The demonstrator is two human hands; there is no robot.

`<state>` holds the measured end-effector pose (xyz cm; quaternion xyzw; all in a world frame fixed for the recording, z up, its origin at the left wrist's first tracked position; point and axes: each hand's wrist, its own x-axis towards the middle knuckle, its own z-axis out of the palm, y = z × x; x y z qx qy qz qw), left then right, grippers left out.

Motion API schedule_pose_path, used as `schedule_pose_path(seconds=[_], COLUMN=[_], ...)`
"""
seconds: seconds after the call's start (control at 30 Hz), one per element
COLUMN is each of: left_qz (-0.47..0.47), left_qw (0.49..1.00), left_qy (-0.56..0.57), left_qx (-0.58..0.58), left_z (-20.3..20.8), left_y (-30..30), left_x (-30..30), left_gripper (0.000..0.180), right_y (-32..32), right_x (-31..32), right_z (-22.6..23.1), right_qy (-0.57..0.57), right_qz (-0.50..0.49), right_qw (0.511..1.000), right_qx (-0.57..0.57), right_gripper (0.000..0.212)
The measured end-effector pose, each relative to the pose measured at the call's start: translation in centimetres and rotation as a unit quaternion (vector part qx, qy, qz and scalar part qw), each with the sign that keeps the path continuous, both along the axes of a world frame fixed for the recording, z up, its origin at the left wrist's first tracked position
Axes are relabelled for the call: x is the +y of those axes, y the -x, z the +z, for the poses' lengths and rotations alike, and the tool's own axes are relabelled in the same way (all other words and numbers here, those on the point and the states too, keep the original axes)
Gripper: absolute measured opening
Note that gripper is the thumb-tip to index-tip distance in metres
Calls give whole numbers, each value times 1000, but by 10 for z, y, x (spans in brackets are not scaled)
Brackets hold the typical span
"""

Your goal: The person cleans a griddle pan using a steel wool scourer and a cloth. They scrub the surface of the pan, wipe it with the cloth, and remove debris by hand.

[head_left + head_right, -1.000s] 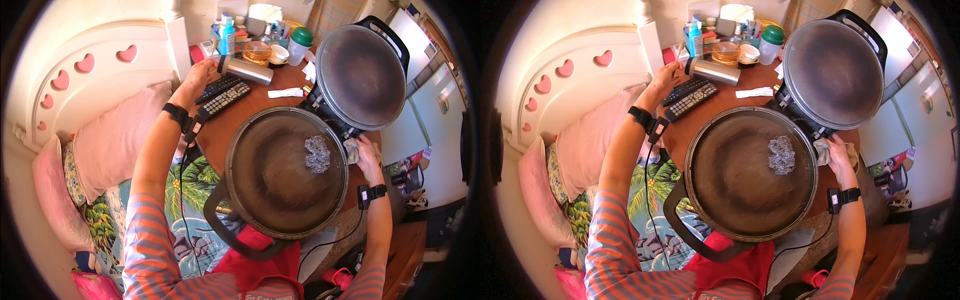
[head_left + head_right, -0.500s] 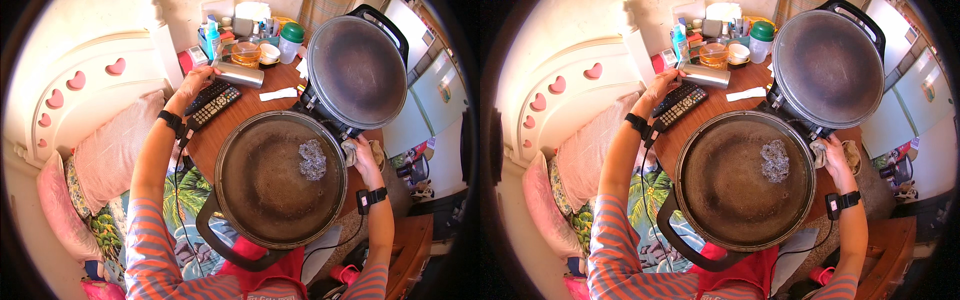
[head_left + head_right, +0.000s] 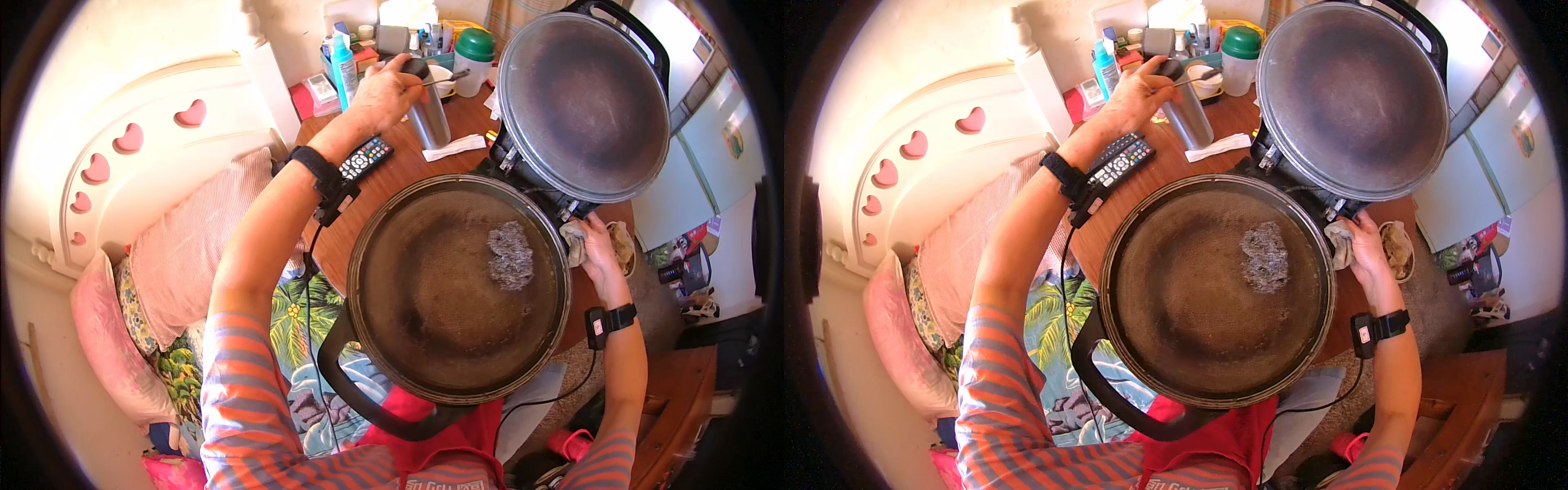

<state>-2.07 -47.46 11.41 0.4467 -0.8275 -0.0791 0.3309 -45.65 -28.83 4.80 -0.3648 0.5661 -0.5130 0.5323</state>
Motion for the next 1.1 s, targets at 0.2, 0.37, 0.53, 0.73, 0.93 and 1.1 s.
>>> schedule_pose_path(seconds=[0.2,0.37,0.53,0.73,0.93,1.1], left_qz=[25,-87,-101,-106,-125,-151], left_qw=[997,995,965,972,889,850], left_qy=[32,-9,-191,-137,-319,-362], left_qx=[-68,52,151,160,304,350], left_z=[4,-1,9,13,4,-6], left_y=[38,18,28,0,6,16], left_x=[10,-9,0,-9,5,3], left_gripper=[19,21,24,29,25,23], right_y=[1,7,35,-47,-149,-176], right_x=[1,1,23,29,-97,-204], right_z=[1,2,14,103,118,79], right_qy=[6,-11,36,103,-7,27], right_qz=[20,30,-12,216,315,325], right_qw=[1000,999,956,917,916,877], right_qx=[13,20,290,319,250,351], right_gripper=[23,29,19,13,55,60])
